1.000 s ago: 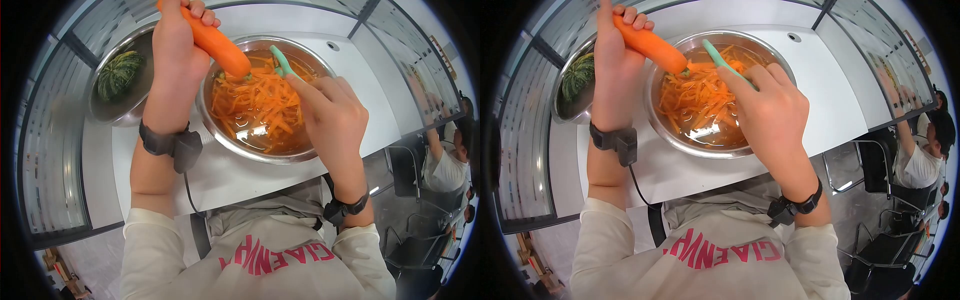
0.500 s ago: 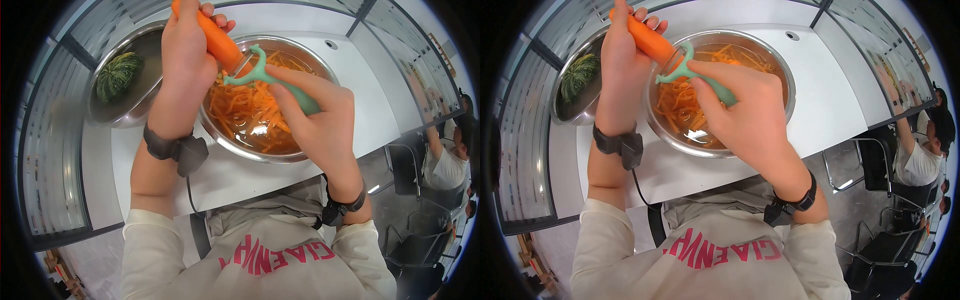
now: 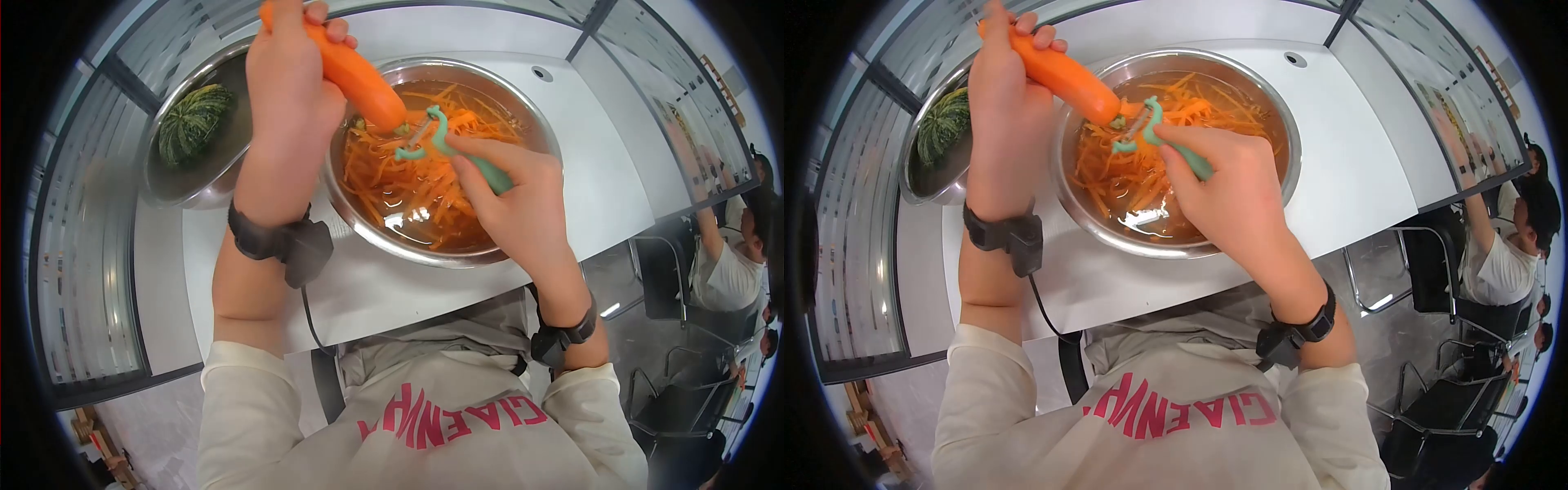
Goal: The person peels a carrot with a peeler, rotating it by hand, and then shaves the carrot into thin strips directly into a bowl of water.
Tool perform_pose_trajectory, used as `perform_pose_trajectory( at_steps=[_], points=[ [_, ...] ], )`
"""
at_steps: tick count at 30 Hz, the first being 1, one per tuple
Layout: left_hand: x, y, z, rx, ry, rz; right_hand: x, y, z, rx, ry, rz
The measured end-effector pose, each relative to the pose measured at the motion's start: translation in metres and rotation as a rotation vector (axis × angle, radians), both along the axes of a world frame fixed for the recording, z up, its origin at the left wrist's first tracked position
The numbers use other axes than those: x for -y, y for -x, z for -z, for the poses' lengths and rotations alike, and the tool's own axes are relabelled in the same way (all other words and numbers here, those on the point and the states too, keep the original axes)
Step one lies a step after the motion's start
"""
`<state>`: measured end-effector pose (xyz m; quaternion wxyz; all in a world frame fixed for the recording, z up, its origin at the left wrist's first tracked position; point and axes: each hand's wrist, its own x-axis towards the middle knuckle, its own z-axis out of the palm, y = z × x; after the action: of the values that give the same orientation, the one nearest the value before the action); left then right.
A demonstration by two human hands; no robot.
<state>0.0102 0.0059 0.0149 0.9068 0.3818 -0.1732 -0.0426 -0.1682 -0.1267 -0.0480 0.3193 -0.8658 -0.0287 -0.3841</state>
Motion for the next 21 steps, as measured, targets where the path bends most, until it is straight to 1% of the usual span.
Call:
perform_pose_trajectory(
  at_steps=[4,6,7,9,10,12,13,16,21],
  points=[
    [-0.002,-0.004,-0.001,-0.011,0.029,0.029,0.007,0.014,-0.009,-0.075,0.180,0.084],
    [0.000,-0.002,-0.003,-0.037,0.023,0.048,0.007,0.016,-0.013,-0.024,0.405,0.200],
    [0.004,0.003,-0.006,-0.061,0.013,0.006,0.007,0.017,-0.016,0.002,0.517,0.261],
    [0.011,0.018,-0.012,-0.111,-0.006,-0.077,0.005,0.020,-0.024,-0.018,0.593,0.314],
    [0.009,0.012,-0.008,-0.078,-0.001,-0.023,0.004,0.021,-0.027,-0.030,0.631,0.337],
    [0.001,-0.004,0.003,-0.012,0.012,0.082,0.001,0.022,-0.028,-0.042,0.474,0.267],
    [0.000,-0.006,0.004,-0.030,0.008,0.085,-0.001,0.023,-0.029,-0.049,0.396,0.232],
    [0.000,-0.006,0.003,-0.060,0.003,0.106,-0.010,0.021,-0.031,0.019,0.058,0.013],
    [0.003,0.000,0.004,-0.045,0.033,0.175,-0.021,0.008,-0.032,0.058,0.035,0.023]
  ],
)
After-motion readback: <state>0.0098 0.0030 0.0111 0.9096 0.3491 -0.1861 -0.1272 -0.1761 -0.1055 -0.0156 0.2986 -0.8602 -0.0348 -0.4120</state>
